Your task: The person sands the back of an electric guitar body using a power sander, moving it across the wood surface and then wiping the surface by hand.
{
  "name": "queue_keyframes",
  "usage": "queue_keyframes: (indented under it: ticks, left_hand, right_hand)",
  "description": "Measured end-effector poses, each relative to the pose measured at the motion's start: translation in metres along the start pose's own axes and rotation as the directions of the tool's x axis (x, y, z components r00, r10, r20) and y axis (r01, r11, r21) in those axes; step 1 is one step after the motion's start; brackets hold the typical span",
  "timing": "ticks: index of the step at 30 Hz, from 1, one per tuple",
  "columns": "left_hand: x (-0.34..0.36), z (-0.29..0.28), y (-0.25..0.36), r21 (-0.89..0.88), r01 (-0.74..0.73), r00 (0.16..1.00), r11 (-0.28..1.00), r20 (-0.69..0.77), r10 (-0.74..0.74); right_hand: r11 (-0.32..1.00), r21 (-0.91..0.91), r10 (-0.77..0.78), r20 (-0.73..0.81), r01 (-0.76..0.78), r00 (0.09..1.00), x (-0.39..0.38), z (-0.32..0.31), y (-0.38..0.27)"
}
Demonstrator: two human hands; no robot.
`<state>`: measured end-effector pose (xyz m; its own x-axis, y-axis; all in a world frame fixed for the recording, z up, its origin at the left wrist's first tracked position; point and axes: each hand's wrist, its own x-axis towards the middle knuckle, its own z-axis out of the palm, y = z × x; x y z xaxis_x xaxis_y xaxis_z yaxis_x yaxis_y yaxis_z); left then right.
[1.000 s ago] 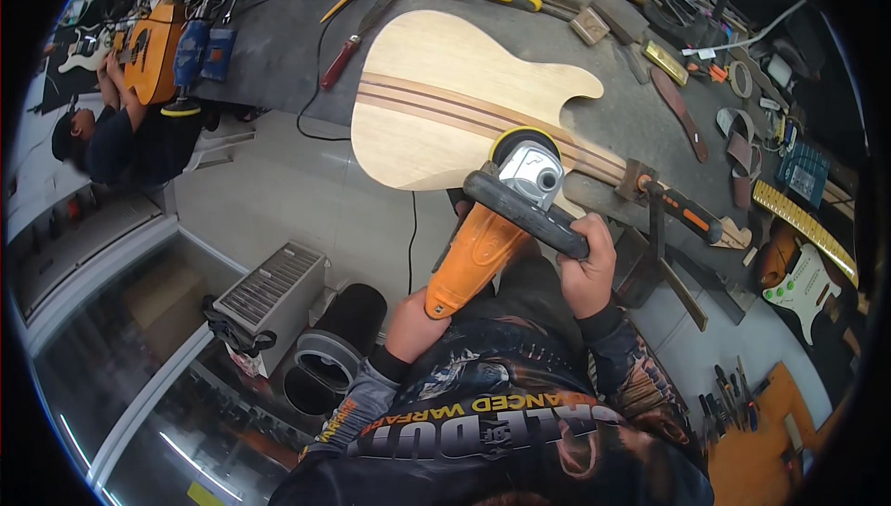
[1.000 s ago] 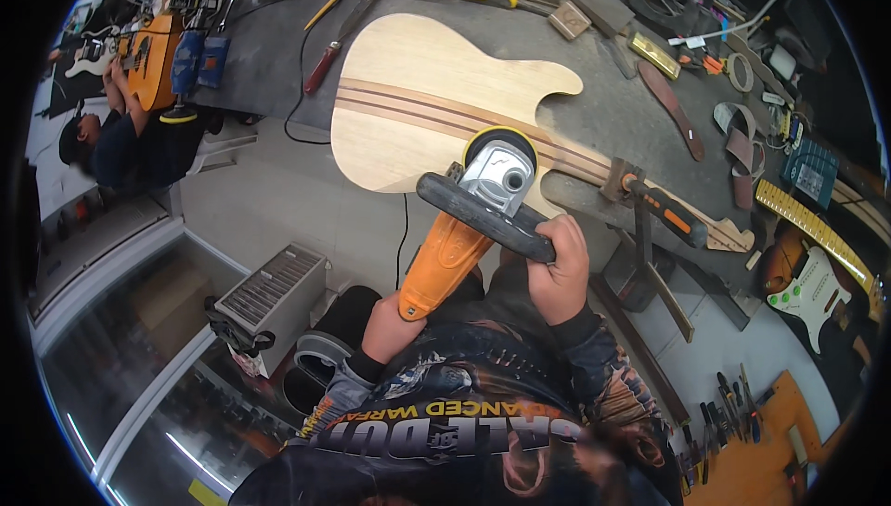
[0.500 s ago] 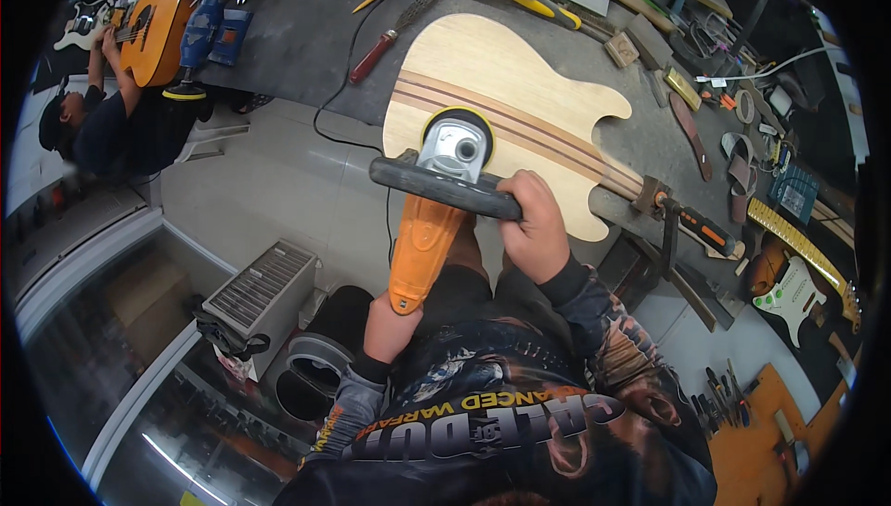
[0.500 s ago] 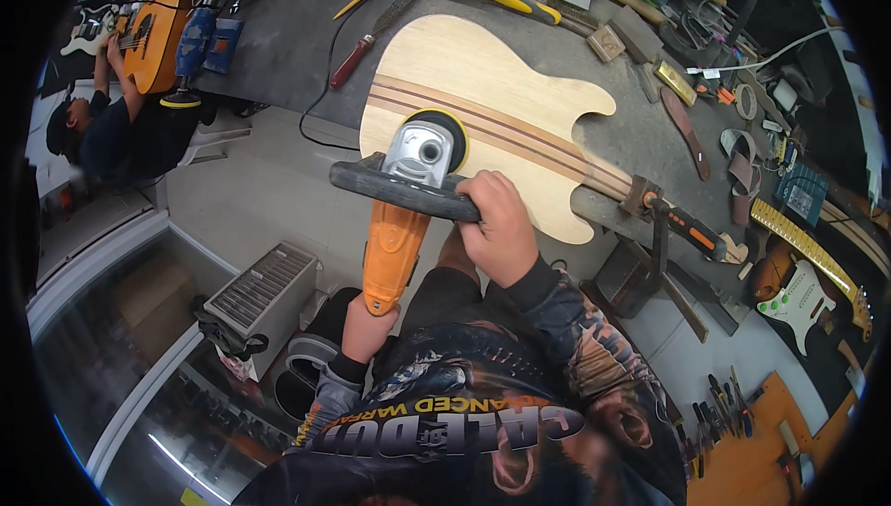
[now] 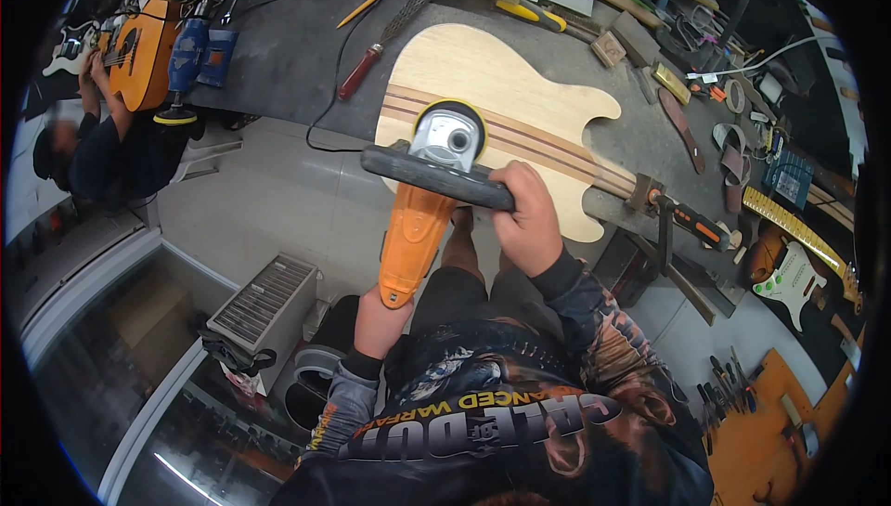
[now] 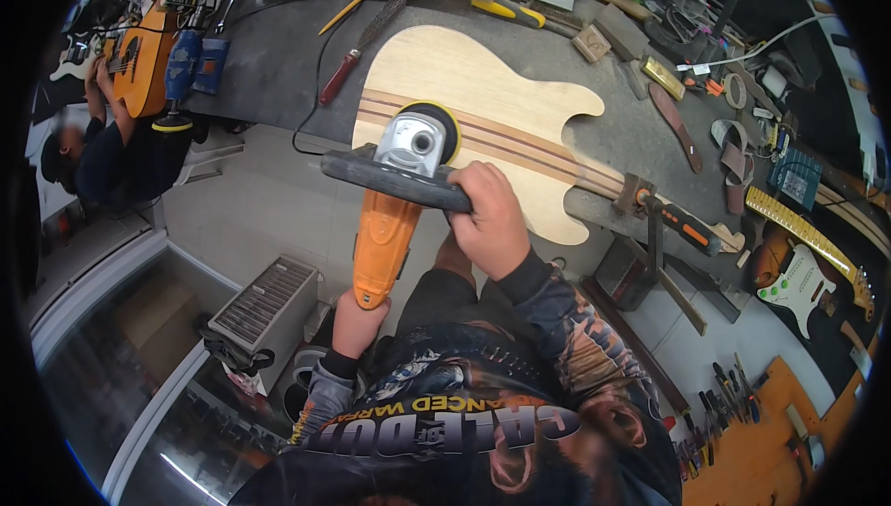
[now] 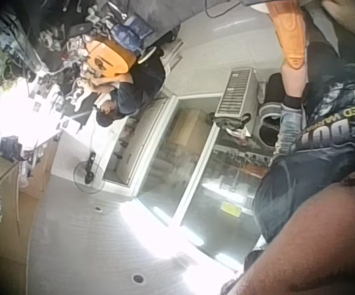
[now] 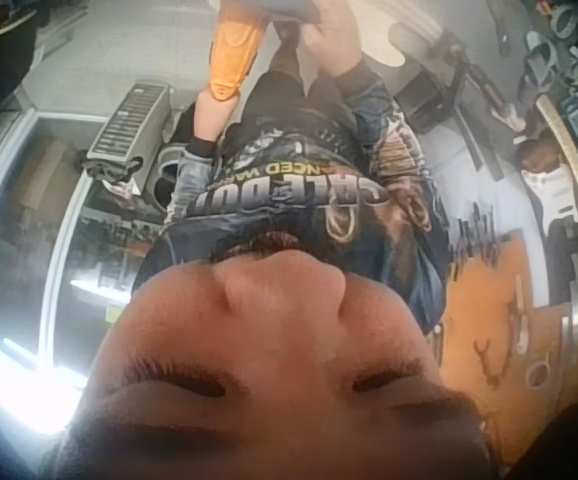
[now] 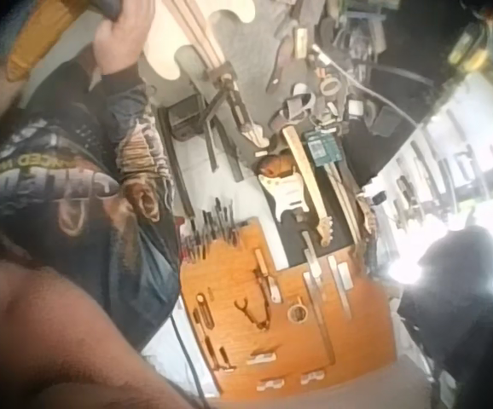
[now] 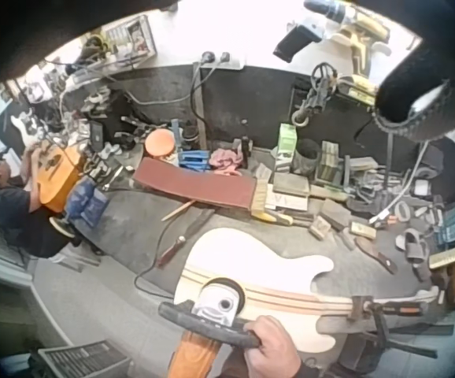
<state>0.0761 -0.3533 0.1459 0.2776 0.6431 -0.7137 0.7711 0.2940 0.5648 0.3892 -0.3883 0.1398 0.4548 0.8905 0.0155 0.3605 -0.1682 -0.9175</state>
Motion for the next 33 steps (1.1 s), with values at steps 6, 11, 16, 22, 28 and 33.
queue_keyframes:
  ticks: [6,11,16,22,28,33]
  left_hand:
    - [-0.004,0.029,0.008,0.044,-0.132,0.989,0.990,0.074,0.129]
    - [-0.012,0.044,0.022,0.112,-0.164,0.980,0.980,0.136,0.148]
    - [-0.015,0.044,0.017,0.130,-0.182,0.976,0.975,0.145,0.162]
    - [-0.016,0.027,-0.002,0.014,-0.134,0.988,0.991,0.082,0.133]
    - [-0.013,0.003,-0.013,-0.023,0.004,0.999,1.000,0.050,-0.003]
    - [-0.006,-0.009,-0.014,-0.072,-0.019,1.000,0.997,0.000,0.019]
  right_hand:
    - [0.996,-0.022,0.079,-0.143,-0.083,0.987,-0.047,-0.041,0.019]
    - [0.980,-0.020,0.194,-0.155,-0.200,0.969,-0.093,-0.067,0.030]
    - [0.979,-0.009,0.201,-0.155,-0.205,0.967,-0.094,-0.065,0.027]
    - [0.994,0.006,0.112,-0.069,-0.112,0.991,-0.056,-0.037,0.011]
    - [0.999,-0.016,0.038,0.020,-0.037,0.999,-0.021,-0.003,0.000]
    - [1.000,-0.016,0.015,0.052,-0.014,0.999,0.001,0.014,-0.008]
